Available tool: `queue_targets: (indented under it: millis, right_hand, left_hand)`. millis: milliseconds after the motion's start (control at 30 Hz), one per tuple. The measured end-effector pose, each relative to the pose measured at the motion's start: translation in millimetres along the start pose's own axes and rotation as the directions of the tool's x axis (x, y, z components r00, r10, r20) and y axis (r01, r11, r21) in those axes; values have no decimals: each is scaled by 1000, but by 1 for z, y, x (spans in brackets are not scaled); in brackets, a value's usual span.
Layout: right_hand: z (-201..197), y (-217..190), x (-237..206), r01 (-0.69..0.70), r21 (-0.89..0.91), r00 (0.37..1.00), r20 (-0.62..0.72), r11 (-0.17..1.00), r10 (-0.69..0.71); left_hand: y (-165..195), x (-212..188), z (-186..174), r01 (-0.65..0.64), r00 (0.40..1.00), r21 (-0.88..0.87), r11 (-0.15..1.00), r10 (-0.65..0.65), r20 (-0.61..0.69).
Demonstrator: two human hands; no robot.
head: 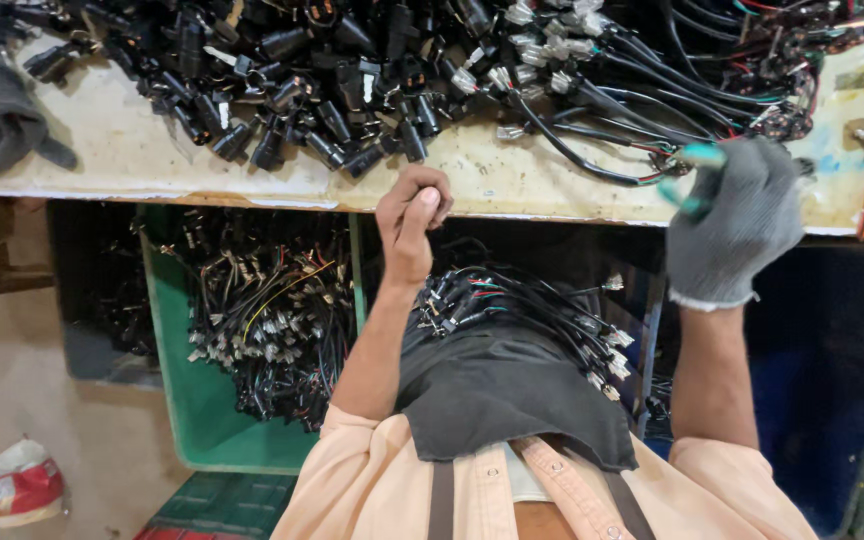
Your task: The person repeatedly picks up black wires from a table, uses pliers to strip the outer insulation from one end, and places the stripped wires into a green bin below. The process is continuous and repetitive throughout the clip.
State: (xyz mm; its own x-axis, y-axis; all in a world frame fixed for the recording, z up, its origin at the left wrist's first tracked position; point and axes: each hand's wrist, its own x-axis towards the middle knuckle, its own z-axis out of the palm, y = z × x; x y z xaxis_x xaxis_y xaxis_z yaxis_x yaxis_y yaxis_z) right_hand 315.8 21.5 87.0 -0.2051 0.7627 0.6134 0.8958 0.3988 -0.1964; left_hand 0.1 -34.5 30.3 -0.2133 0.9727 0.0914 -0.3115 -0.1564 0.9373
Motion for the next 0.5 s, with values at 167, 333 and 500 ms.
queue_targets:
  millis: [167, 333, 500]
  right_hand:
    - [18, -23, 7, -32, 108, 984, 178, 994, 13]
    - [12, -12, 2, -67, 103, 992, 113, 992, 56]
    - [-4, 8, -13, -136, -67, 959, 241, 988, 148]
  left_hand:
    - [20, -12, 21, 72, 997, -2, 997, -72, -2]
    - [36, -44, 34, 162, 961, 130, 978, -186, 206]
    - [27, -53, 29, 365, 910, -11, 931, -355, 215]
